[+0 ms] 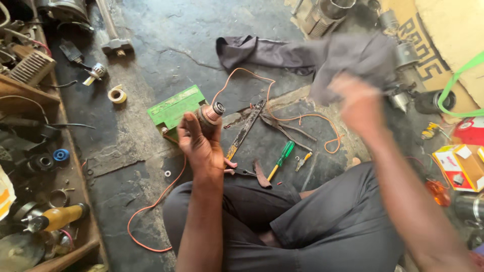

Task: The person sits on the floor and uses a screwdriver to adjust a cylindrical motor component. They rotate the part, wipe it with a cloth, and continue manipulating it with the tool.

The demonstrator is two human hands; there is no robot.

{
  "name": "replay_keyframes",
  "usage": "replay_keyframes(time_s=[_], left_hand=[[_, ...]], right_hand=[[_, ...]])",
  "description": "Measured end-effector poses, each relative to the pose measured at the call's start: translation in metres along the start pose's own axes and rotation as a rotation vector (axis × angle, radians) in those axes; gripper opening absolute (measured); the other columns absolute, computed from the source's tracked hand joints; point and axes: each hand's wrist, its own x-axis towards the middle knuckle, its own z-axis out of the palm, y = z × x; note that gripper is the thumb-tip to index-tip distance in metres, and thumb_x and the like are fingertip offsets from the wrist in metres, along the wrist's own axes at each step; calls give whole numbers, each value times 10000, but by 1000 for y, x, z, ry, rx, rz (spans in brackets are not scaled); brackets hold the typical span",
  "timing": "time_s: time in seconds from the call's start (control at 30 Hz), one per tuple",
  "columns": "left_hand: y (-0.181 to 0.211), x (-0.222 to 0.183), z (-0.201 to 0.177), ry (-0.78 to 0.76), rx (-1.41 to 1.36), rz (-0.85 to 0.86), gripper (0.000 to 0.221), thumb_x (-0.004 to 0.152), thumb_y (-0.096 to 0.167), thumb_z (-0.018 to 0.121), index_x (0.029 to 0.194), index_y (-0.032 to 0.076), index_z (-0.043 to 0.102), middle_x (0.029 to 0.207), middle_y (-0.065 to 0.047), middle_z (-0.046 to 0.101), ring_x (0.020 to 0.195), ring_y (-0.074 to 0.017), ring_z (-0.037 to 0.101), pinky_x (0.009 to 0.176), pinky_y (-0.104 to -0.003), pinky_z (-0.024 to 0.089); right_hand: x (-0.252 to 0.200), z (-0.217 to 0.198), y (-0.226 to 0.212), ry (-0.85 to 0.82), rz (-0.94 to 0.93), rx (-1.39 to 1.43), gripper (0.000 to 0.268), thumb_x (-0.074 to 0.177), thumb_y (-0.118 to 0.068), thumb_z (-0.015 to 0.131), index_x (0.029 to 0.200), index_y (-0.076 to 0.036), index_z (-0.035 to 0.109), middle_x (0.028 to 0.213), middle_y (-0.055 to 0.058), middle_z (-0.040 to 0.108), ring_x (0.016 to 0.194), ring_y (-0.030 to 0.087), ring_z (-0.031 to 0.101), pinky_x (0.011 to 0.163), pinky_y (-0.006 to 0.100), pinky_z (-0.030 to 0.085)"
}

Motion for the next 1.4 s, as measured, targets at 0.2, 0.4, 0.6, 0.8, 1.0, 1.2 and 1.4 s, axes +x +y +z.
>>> replay_keyframes(time_s=[0.2, 0.4, 0.6, 0.8, 1.0, 1.2, 1.4], left_hand=[[-1, 13, -10, 61, 49, -154, 642, 804, 518, 748, 1196, 42, 568, 1080, -88, 694, 969, -222, 724, 835, -411, 668], [-9, 13, -10, 85, -6, -325, 628, 795, 485, 784, 1192, 23, 630, 1080, -96, 702, 954, -231, 725, 860, -372, 660], [-10, 11, -9, -8, 76, -275, 681, 773, 571, 742, 1195, 48, 626, 1028, -58, 724, 907, -188, 735, 818, -350, 648], [-19, 9, -12, -18, 322, -370, 772, 733, 729, 629, 1113, 58, 672, 891, -42, 747, 772, -166, 750, 610, -275, 566], [-30, 3, -12, -133, 486, -370, 841, 756, 826, 534, 1060, 57, 684, 808, -62, 713, 688, -150, 702, 510, -266, 447], [-36, -3, -3, -263, 486, -415, 831, 851, 845, 369, 1136, 116, 649, 755, -83, 733, 596, -114, 614, 484, -243, 453], [-36, -10, 5, -237, 336, -471, 639, 955, 687, 477, 1147, 90, 596, 896, -69, 720, 795, -145, 718, 636, -267, 569]], right_hand=[[-32, 86, -23, -484, -143, -235, 492, 597, -136, 789, 1084, -84, 748, 1220, 174, 678, 1136, 338, 653, 963, 441, 524], [-66, 135, -94, -840, -696, 27, 308, 735, -103, 741, 1040, -85, 706, 1037, 106, 686, 1039, 296, 662, 821, 453, 536], [-50, 131, -76, -1119, -415, -150, 216, 780, -192, 748, 972, -101, 711, 1009, 111, 723, 980, 327, 704, 827, 470, 549], [-31, 71, -25, -856, -113, 313, 148, 798, -95, 651, 916, -36, 718, 864, 158, 730, 828, 376, 677, 705, 483, 520], [-16, 43, -30, -1025, 276, 455, 193, 923, -137, 598, 1024, -28, 722, 703, 113, 678, 661, 202, 628, 641, 379, 512], [-7, 28, -39, -896, 532, 1091, 412, 874, -67, 518, 1269, -47, 632, 734, 0, 631, 635, 116, 612, 547, 292, 507], [-14, 20, -59, -497, 461, 1039, 346, 1026, -209, 556, 1284, -12, 674, 676, 84, 639, 620, 129, 653, 612, 277, 538]])
